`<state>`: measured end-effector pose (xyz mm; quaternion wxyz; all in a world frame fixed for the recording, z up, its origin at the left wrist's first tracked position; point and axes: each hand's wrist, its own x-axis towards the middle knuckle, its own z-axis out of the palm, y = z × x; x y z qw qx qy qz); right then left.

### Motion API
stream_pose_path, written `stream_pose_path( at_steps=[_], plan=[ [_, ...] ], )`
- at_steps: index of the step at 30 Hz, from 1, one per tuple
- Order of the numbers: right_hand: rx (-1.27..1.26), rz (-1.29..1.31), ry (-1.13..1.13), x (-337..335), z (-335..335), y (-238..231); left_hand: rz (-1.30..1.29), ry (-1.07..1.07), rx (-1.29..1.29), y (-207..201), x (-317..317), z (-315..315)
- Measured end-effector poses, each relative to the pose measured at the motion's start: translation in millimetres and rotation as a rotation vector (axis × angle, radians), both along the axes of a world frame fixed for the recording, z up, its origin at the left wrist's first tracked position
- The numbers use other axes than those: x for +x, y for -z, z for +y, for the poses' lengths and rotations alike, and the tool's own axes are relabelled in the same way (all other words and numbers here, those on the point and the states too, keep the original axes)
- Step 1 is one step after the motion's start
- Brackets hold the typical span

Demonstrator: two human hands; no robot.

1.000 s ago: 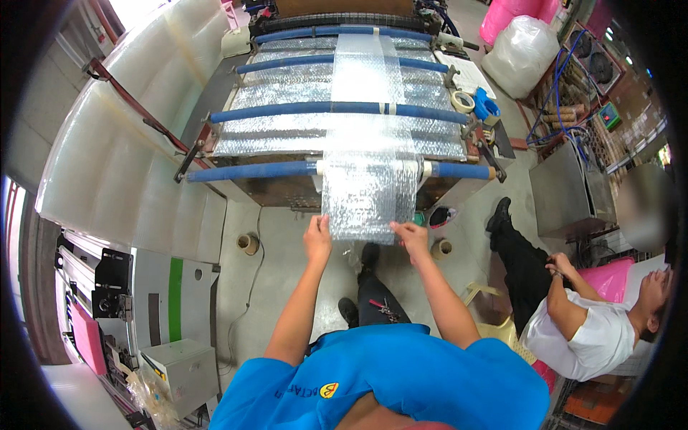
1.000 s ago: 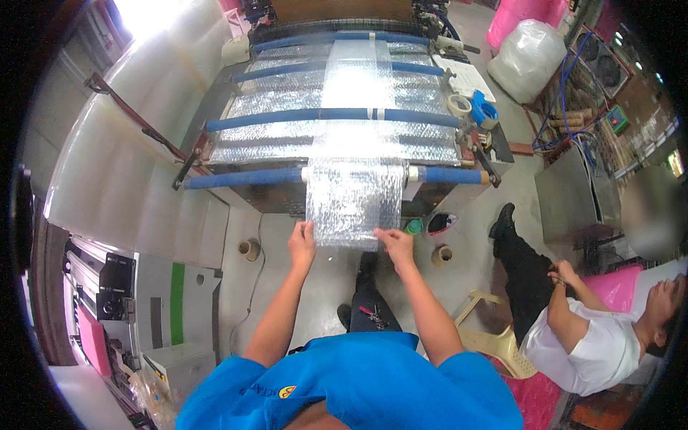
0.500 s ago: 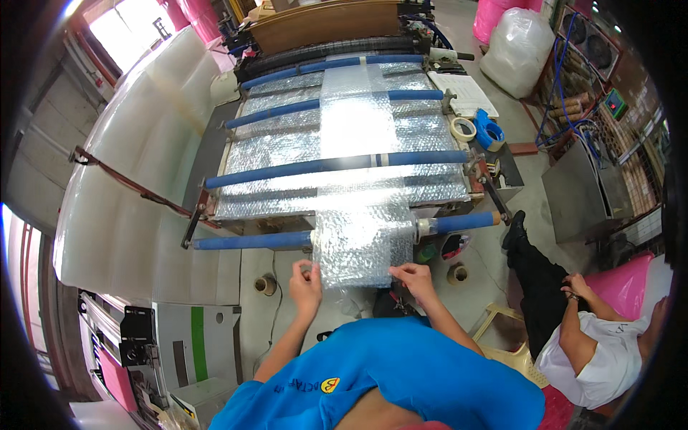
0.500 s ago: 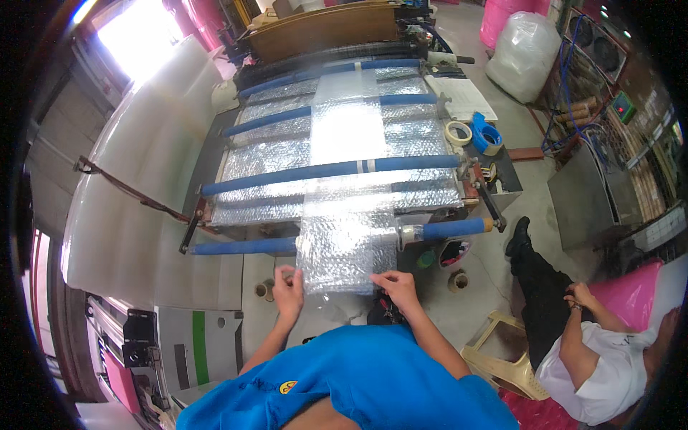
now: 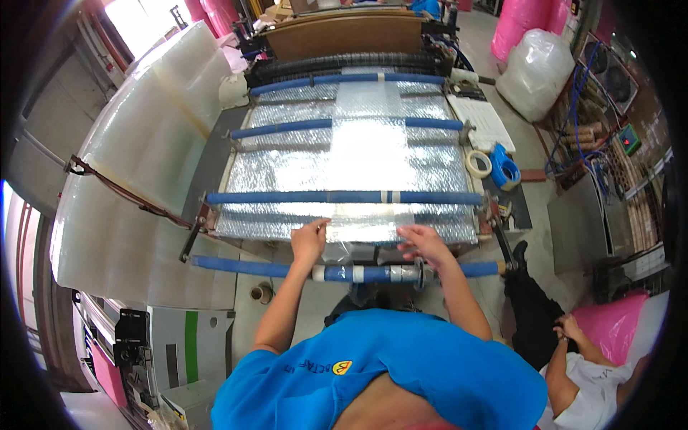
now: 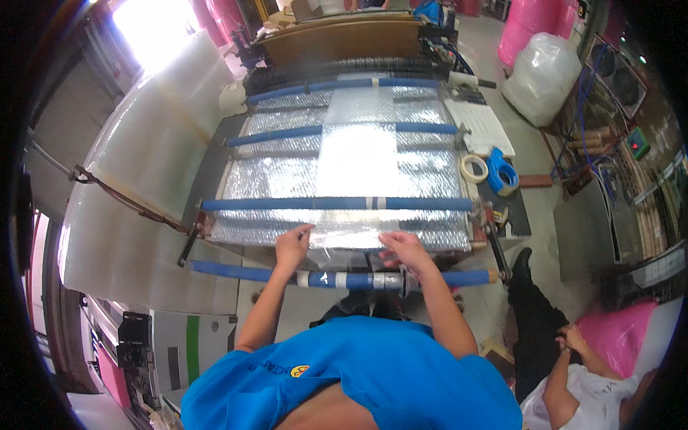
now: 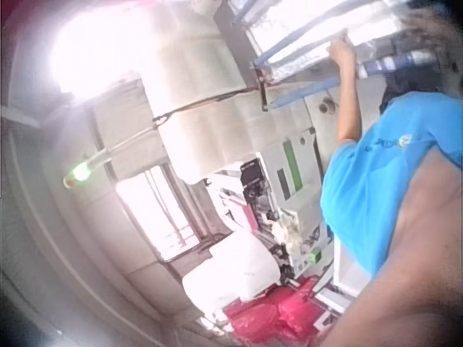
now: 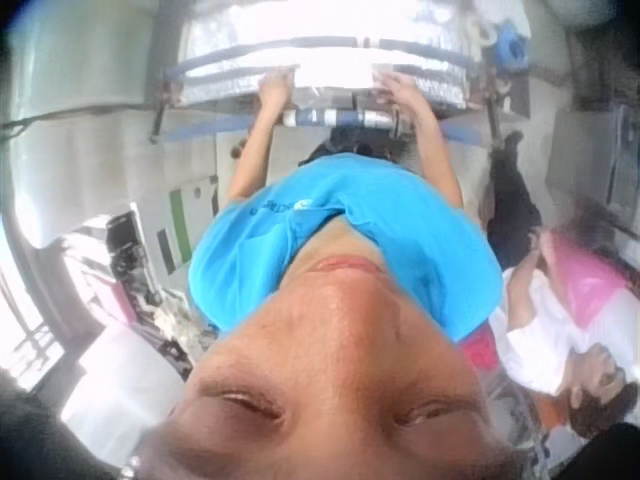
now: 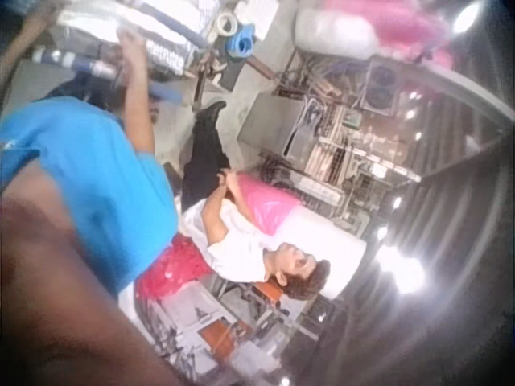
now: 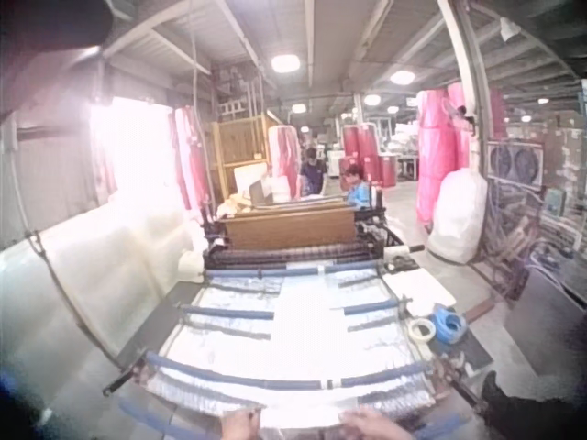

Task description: The person pulls a sheet of bubble wrap from a machine, cuts it, and wraps it around a cardboard tube. They then place the wrapped tube into a white bin and handle other tubes and a metal rod.

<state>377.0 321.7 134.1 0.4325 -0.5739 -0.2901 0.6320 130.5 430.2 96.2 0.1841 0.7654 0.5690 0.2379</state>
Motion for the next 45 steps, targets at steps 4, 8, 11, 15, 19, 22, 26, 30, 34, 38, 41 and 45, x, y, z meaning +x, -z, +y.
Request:
stream_pose_path(
  at_steps=[4,8,11,15,19,22,26,30,34,38,41,45],
  plan=[
    [-0.002,-0.298,-0.194,49.2,33.5,-32.2,-0.032,0.095,-0.209,-0.9,-8.9,20.4],
    [0.242,-0.291,0.255,86.9,104.6,-3.0,0.02,0.168,-0.362,-0.6,-15.7,24.0],
    [0.295,-0.478,0.439,95.9,162.5,26.3,0.14,0.241,-0.435,5.5,-17.8,25.7],
    [-0.086,-0.438,0.298,104.4,222.6,84.9,0.4,0.484,-0.635,-16.3,-20.8,51.0],
    [0.02,-0.312,0.068,111.9,231.5,121.8,-0.222,0.201,-0.485,-21.4,-6.8,106.0],
    [0.037,-0.358,0.084,113.5,239.8,137.6,-0.236,-0.026,-0.205,-22.0,31.5,156.8],
    [0.017,-0.35,0.051,110.0,234.4,127.7,-0.086,-0.139,-0.228,44.0,81.1,211.7],
    [-0.067,-0.353,0.075,97.9,219.4,98.5,-0.561,0.001,-0.597,69.6,96.7,215.5],
    [-0.095,-0.399,0.056,105.1,224.0,111.0,-0.535,0.049,-0.546,69.7,95.2,215.3],
    [-0.059,-0.409,0.044,99.1,229.2,113.5,-0.426,0.151,-0.592,65.1,82.5,224.8],
    [-0.007,-0.422,0.03,110.7,232.2,129.2,-0.377,0.19,-0.575,68.6,85.1,227.0],
    [0.025,-0.436,0.059,100.3,227.3,114.3,-0.349,0.163,-0.611,63.0,82.0,224.0]
  ],
)
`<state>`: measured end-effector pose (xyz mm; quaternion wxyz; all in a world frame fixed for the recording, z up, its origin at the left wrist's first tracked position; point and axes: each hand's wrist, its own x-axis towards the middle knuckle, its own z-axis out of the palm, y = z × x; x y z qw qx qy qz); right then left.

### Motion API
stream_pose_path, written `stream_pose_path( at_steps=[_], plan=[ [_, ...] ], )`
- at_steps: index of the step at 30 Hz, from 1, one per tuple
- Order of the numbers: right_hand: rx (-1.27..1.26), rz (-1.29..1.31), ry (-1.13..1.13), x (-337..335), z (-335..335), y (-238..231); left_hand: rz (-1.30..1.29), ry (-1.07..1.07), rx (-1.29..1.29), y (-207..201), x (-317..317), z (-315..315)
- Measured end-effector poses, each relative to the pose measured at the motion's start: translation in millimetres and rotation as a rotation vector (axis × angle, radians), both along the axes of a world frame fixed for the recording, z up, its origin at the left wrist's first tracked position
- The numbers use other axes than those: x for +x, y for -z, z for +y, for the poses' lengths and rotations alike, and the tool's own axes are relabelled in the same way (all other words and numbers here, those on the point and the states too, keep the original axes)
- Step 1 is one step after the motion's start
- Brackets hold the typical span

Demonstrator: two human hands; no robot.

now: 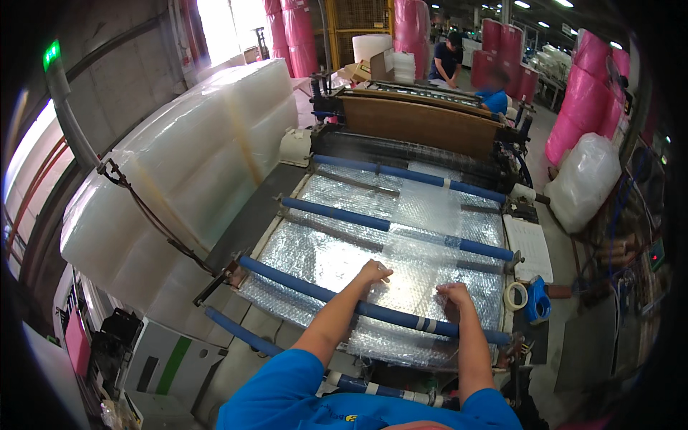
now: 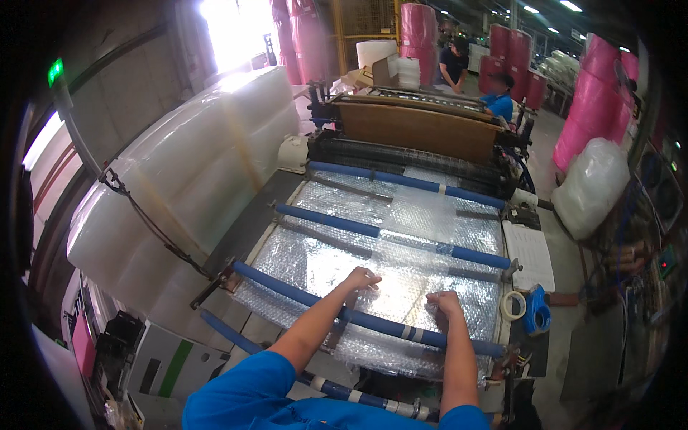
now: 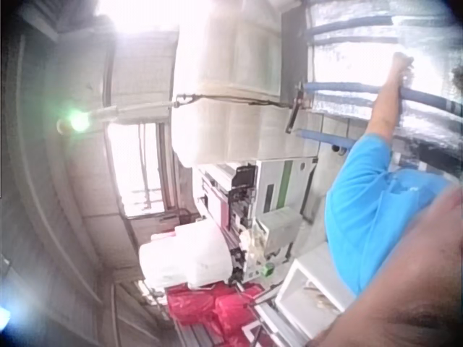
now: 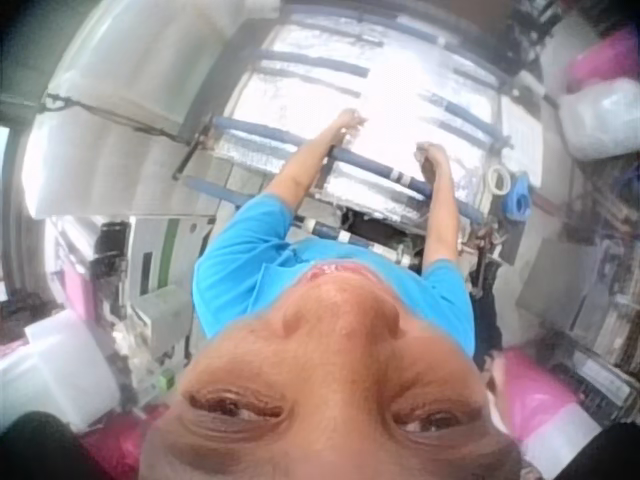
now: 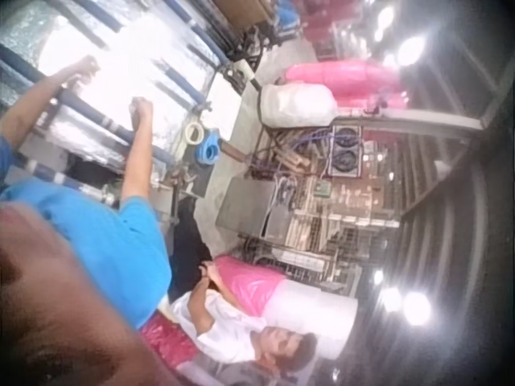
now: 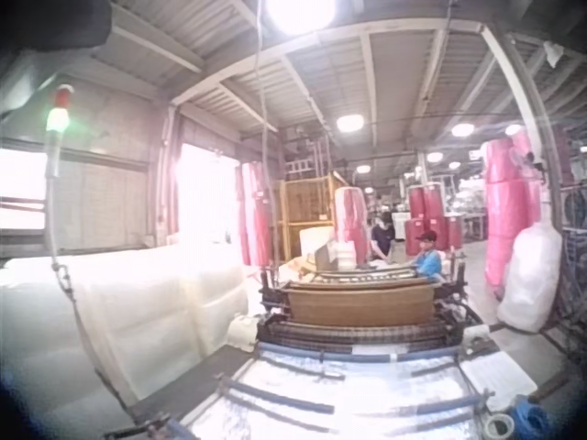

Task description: The person pulls a sheet of bubble wrap from a machine, cuts it, and wraps it around a cardboard tube. They then place the wrapped tube into a white bin and handle other tubes and a metal rod.

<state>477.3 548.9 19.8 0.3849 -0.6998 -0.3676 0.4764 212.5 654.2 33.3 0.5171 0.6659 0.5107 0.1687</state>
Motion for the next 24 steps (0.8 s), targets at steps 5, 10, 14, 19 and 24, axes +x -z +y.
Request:
stream_pose_path(
  at_steps=[5,10,14,19,24],
  plan=[
    [0.018,-0.024,-0.041,5.1,4.8,4.7,-0.007,-0.013,-0.015,8.4,-0.1,6.7],
    [0.054,-0.086,-0.027,17.7,7.6,30.3,0.146,0.082,0.074,14.3,3.1,15.0],
    [0.029,-0.191,-0.087,-1.9,6.1,-4.9,0.127,0.016,-0.023,-5.4,-6.1,3.4],
    [-0.063,0.011,-0.07,-2.8,-6.6,-5.3,0.235,0.094,0.004,-5.4,0.2,-6.4],
    [-0.022,0.327,0.081,-2.7,-0.5,9.5,0.244,0.089,-0.018,2.8,-3.7,9.8]
  ],
)
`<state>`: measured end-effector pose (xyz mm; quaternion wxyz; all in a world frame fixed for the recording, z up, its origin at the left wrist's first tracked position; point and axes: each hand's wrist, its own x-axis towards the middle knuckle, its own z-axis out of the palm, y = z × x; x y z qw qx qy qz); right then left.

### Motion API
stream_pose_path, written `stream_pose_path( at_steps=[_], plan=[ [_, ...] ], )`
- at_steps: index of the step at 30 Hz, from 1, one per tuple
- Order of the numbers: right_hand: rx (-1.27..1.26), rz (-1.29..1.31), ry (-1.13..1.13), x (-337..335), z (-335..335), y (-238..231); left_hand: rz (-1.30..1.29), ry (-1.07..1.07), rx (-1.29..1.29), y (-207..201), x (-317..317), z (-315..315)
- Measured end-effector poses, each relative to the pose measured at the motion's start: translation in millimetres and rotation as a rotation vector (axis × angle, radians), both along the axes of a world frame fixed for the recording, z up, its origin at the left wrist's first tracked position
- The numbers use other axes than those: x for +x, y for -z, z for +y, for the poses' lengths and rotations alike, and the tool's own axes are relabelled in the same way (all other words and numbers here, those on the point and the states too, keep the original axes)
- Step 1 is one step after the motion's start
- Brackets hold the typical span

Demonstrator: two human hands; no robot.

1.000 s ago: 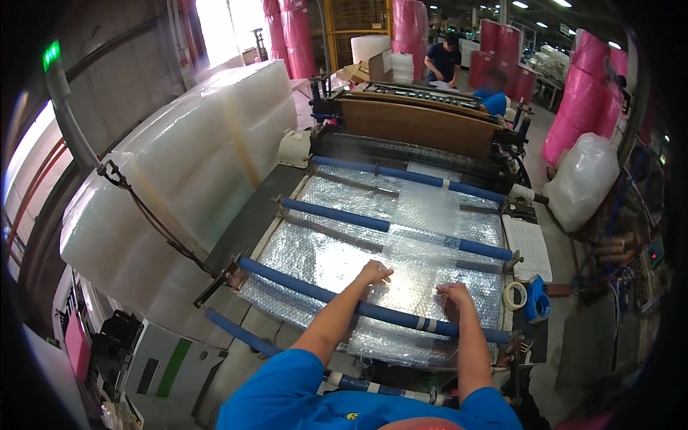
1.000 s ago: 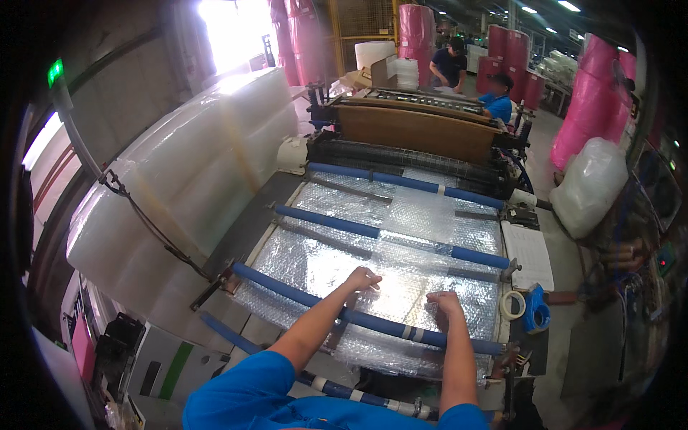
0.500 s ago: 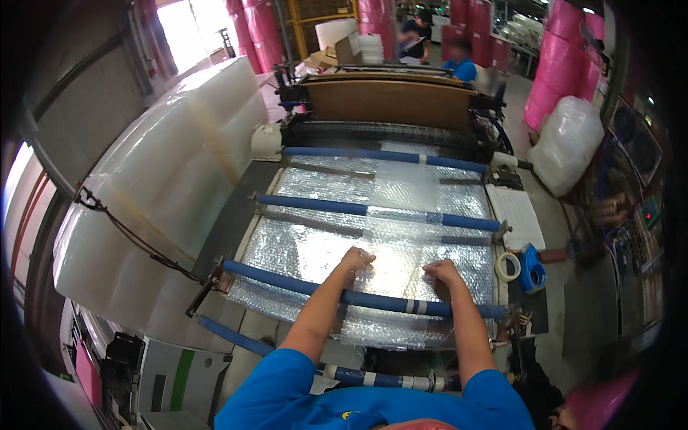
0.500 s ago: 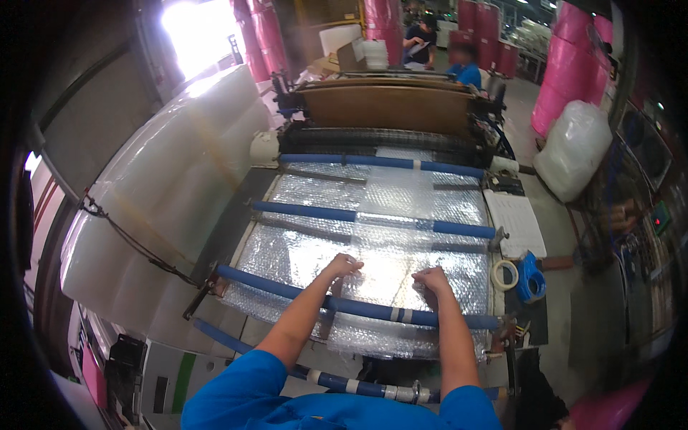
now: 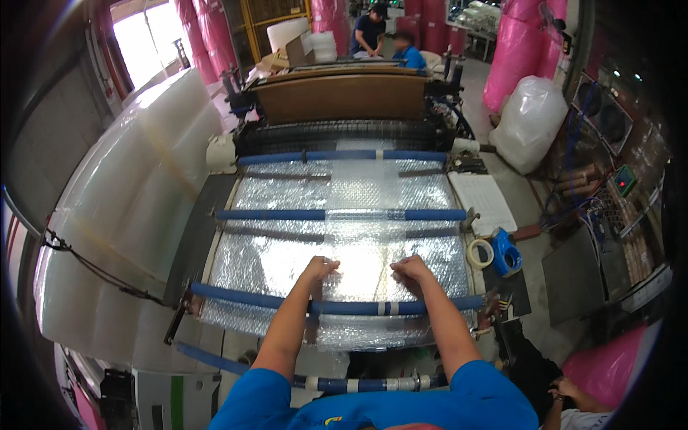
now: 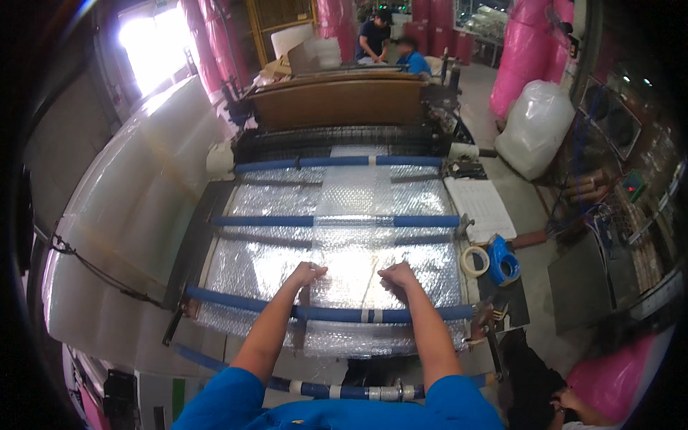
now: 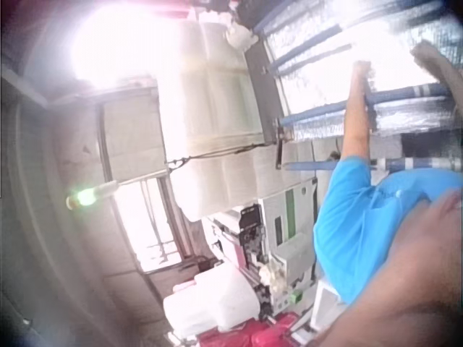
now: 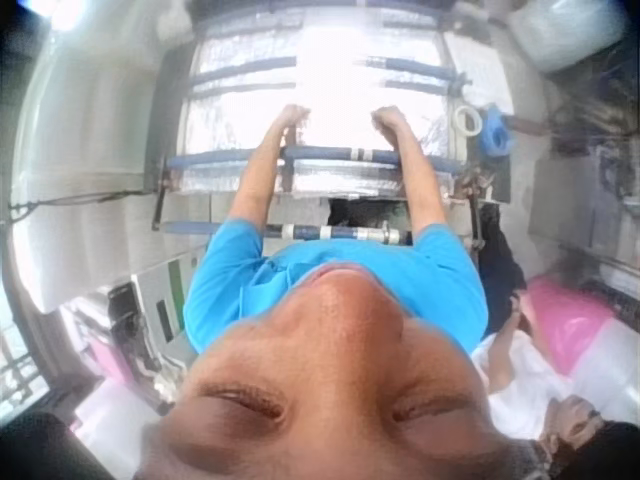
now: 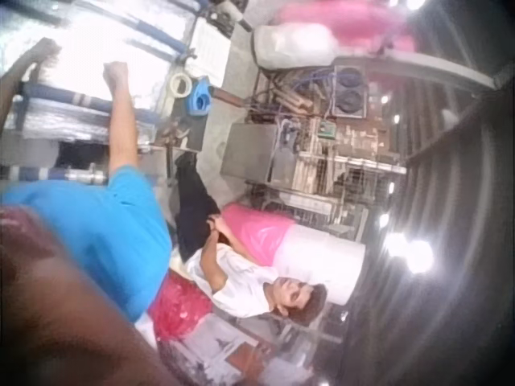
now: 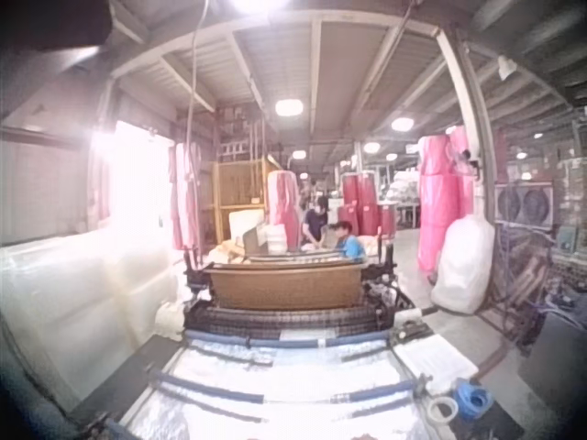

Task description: The person pulls a sheet of bubble wrap from a machine, cuts it, and wraps it around a cardboard tube. They then place the wrapped tube into a white bin and handle other tubes and a metal rod.

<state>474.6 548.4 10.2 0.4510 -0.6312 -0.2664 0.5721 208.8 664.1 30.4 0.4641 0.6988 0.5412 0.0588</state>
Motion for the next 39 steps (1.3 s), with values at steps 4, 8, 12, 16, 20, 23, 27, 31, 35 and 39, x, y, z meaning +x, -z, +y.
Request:
stream_pose_path(
  at_steps=[4,8,12,16,20,23,27,31,35,39],
  plan=[
    [0.093,-0.238,0.084,6.4,31.7,24.8,-0.054,-0.206,0.114,12.4,22.1,24.2],
    [0.198,-0.166,0.239,-3.1,51.0,5.7,-0.159,-0.453,0.172,2.7,41.3,17.5],
    [0.038,-0.603,0.121,42.2,71.7,28.0,-0.024,-0.512,0.379,-12.1,65.1,15.1],
    [0.369,-1.31,-0.034,130.0,108.3,-150.8,-0.02,-0.511,0.384,-18.4,64.1,15.9],
    [0.835,-1.625,0.231,157.9,107.2,-416.9,-0.001,-0.492,0.427,-22.1,58.1,29.9],
    [0.894,-1.596,0.894,105.8,40.5,-564.0,0.019,-0.471,0.4,-21.4,55.6,32.7],
    [0.954,-1.564,0.414,50.3,24.3,-597.5,0.044,-0.491,0.435,-33.4,54.3,18.7],
    [1.137,-1.527,0.533,60.5,34.1,-588.4,0.036,-0.445,0.474,-33.0,56.9,17.1],
    [0.965,-1.576,0.265,97.9,73.5,-566.6,0.039,-0.448,0.532,-32.2,42.2,17.6],
    [0.524,-1.43,0.04,99.7,71.3,-525.5,0.015,-0.396,0.55,-26.7,43.2,8.3]
  ],
)
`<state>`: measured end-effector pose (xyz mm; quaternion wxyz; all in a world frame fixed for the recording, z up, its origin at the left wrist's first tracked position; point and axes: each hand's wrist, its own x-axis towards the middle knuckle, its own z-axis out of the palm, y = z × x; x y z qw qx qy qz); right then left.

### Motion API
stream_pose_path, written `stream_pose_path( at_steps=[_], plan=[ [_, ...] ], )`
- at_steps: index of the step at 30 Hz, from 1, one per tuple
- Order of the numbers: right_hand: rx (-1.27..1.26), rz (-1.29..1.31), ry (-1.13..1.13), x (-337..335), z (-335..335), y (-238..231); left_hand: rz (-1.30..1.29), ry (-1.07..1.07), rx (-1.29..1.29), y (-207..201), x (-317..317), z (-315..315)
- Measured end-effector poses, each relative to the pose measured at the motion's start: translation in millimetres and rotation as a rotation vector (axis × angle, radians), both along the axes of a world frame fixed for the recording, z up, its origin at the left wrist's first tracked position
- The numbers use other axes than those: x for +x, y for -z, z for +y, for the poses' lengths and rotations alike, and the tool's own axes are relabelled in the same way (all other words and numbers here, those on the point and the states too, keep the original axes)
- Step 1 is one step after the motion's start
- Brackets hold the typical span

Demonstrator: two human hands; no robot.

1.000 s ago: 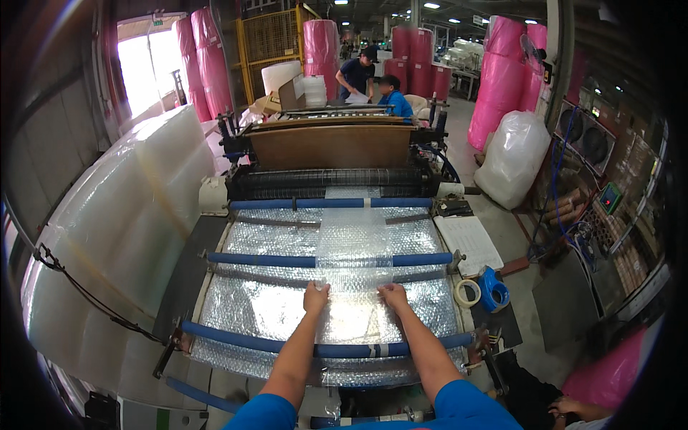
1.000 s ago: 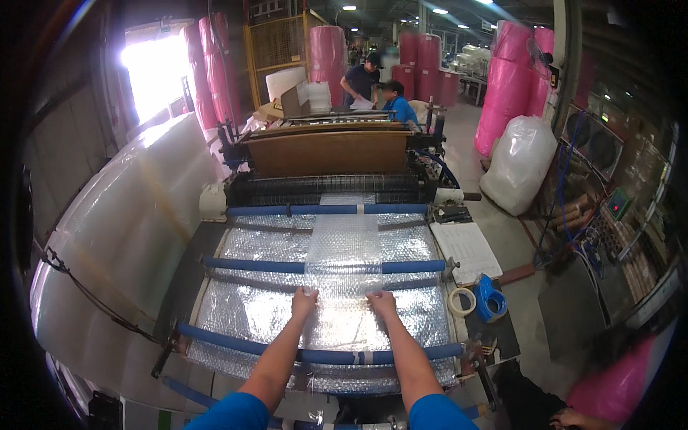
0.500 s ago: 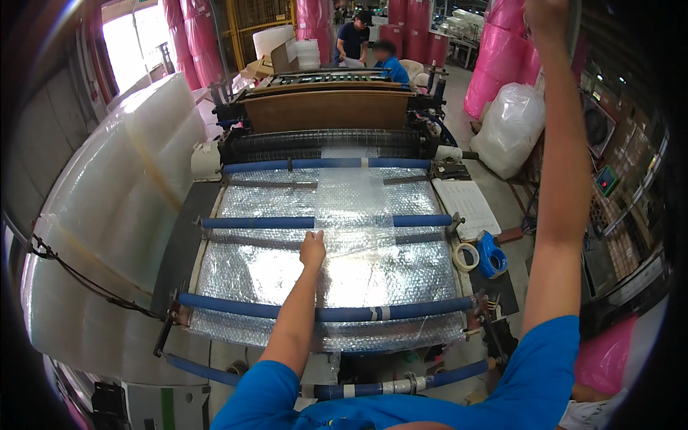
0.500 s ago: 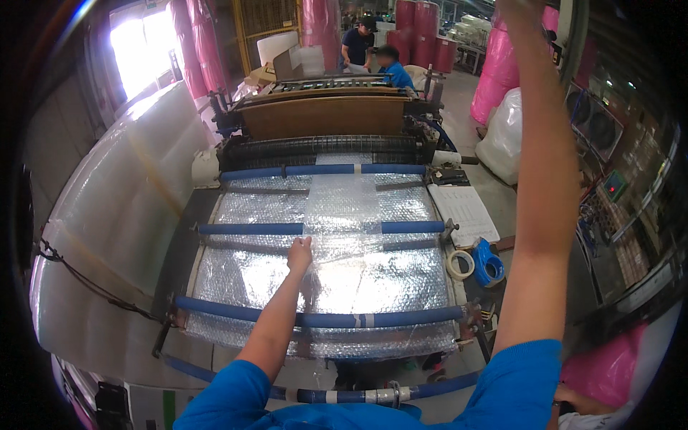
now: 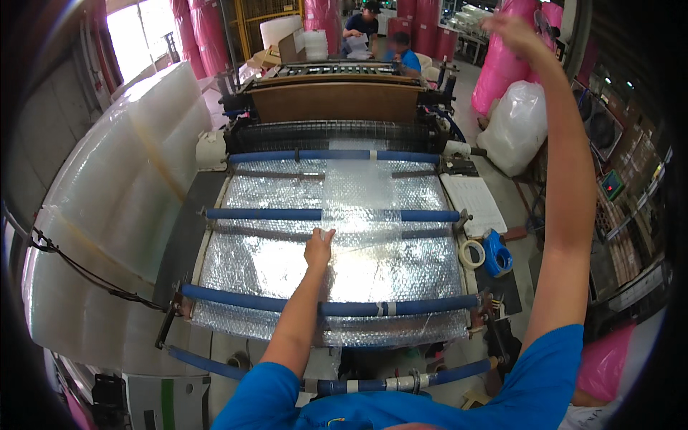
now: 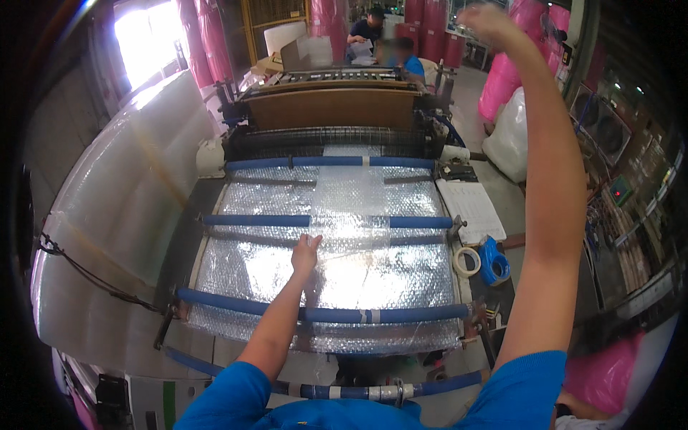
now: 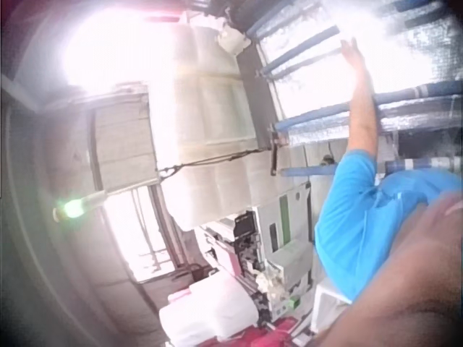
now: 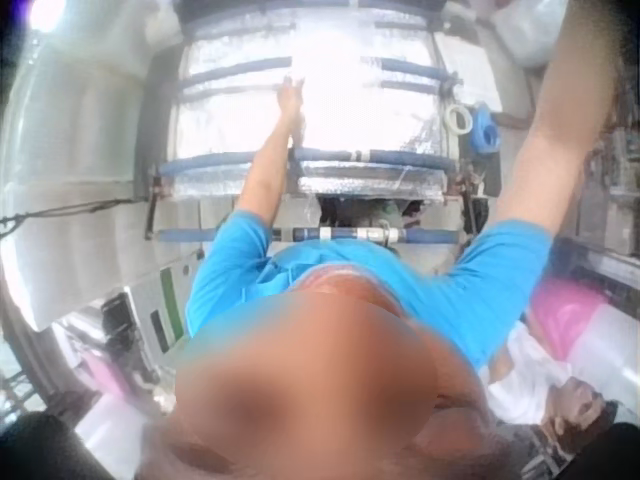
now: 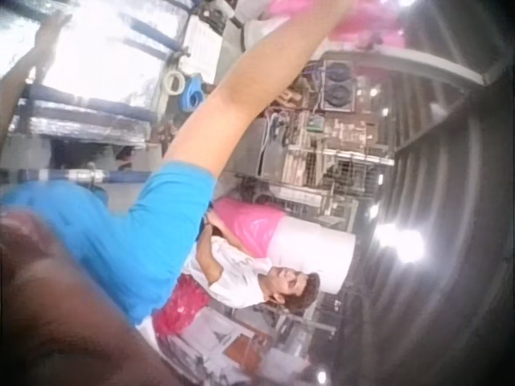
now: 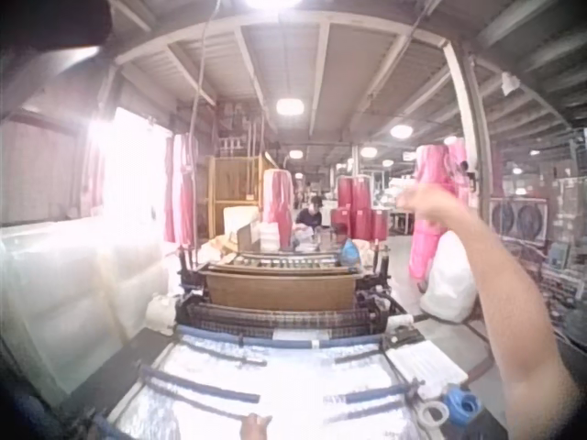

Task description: The person pulls a sheet of bubble wrap from a machine, cuts it, and wraps it around a cardboard tube. They then place the wrapped tube into a white bin and handle other tubes and a metal rod.

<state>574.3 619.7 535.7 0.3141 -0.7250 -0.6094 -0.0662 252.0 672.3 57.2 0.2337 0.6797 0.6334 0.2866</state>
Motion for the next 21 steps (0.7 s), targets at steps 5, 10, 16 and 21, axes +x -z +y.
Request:
stream_pose_path(
  at_steps=[5,10,16,21],
  plan=[
    [-0.349,0.09,0.201,11.0,33.2,134.2,0.02,0.019,-0.043,-0.7,7.4,0.6],
    [-0.658,0.056,0.226,13.8,40.7,356.4,-0.009,0.044,-0.048,-0.9,15.0,-0.8],
    [-0.511,0.746,0.313,-64.0,16.3,440.0,-0.023,-0.006,-0.06,1.4,6.6,-2.2],
    [-0.353,0.8,0.438,-85.7,23.9,485.1,-0.001,-0.021,-0.053,-2.1,8.9,-6.2]
  ],
)
